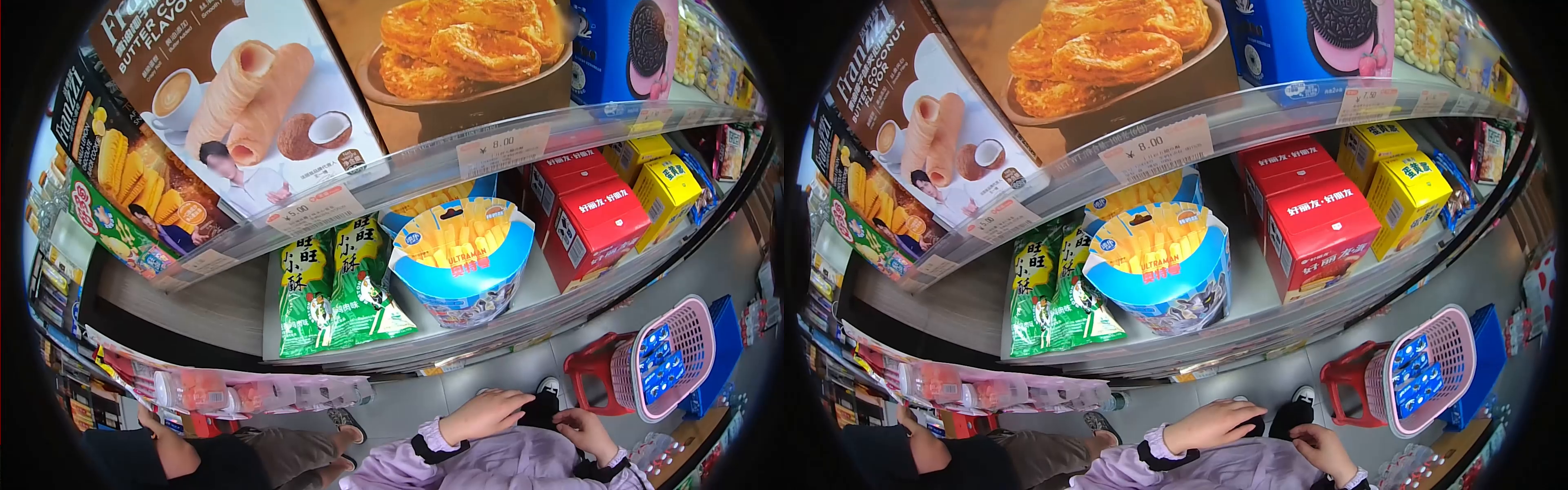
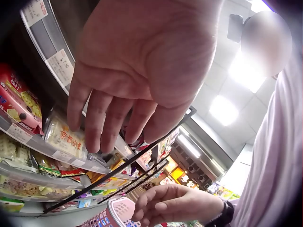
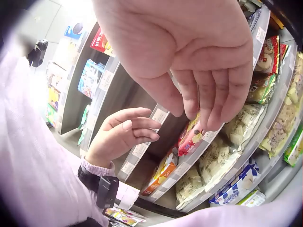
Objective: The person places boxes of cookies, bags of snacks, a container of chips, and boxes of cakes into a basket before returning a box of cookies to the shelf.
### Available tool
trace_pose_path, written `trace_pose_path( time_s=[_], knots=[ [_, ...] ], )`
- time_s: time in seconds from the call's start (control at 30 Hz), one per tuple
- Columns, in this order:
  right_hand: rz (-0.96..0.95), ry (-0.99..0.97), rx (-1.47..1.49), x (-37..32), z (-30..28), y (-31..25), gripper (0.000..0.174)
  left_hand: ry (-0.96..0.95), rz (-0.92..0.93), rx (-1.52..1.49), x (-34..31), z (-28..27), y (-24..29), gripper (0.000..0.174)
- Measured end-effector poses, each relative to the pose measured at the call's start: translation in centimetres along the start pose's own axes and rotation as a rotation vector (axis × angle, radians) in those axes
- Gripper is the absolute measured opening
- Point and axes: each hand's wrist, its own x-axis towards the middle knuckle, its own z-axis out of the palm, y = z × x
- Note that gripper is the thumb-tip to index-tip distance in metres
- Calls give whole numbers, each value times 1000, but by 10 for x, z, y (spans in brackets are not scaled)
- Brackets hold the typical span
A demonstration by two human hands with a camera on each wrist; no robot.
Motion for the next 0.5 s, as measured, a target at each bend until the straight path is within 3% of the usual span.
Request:
trace_pose_path(
  time_s=[0.2,0.5],
  knots=[
    [5,-3,21,-5,-6,4,22,36,-14,-2,4,6,4,35],
    [-144,-32,-86,-11,-54,14,26,113,-37,50,30,22,36,33]
  ],
)
